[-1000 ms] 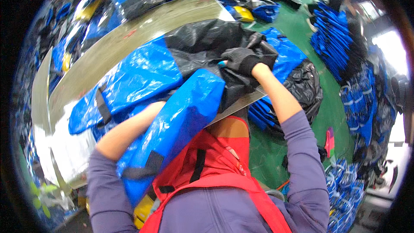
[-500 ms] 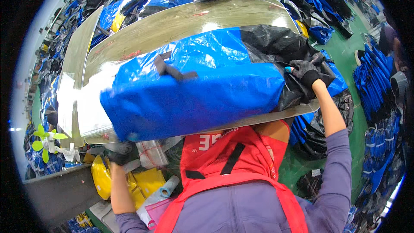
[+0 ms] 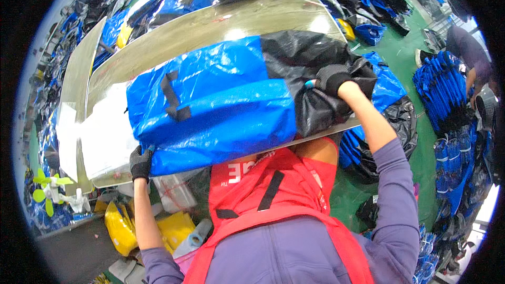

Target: The person repeatedly folds blue and black soft goods and places them into clear plastic bags on a table. The person handles each item one at a time, folds it, and inserts it into a bag before moving to the next item.

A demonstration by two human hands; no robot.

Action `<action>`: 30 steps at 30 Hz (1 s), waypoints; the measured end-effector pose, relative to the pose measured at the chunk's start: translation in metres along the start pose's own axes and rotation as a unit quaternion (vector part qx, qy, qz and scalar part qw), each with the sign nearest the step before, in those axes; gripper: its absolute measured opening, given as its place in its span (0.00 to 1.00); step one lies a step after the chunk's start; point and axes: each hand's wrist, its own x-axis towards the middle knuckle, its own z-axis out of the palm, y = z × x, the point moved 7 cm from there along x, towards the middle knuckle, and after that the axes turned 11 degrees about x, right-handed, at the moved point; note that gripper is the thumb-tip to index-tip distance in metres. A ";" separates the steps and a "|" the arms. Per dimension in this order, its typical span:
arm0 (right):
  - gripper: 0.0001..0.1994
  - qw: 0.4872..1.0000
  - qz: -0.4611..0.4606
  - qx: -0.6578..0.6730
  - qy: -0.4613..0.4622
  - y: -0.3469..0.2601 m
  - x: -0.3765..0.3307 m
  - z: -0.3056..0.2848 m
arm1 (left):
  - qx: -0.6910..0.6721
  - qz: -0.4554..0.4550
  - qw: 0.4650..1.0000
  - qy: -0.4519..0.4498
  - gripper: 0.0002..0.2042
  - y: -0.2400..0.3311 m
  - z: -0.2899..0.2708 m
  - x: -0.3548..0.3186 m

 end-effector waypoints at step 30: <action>0.27 0.958 0.150 0.180 0.164 0.112 -0.078 -0.039 | 0.085 0.498 0.856 0.109 0.36 0.427 0.031 -0.091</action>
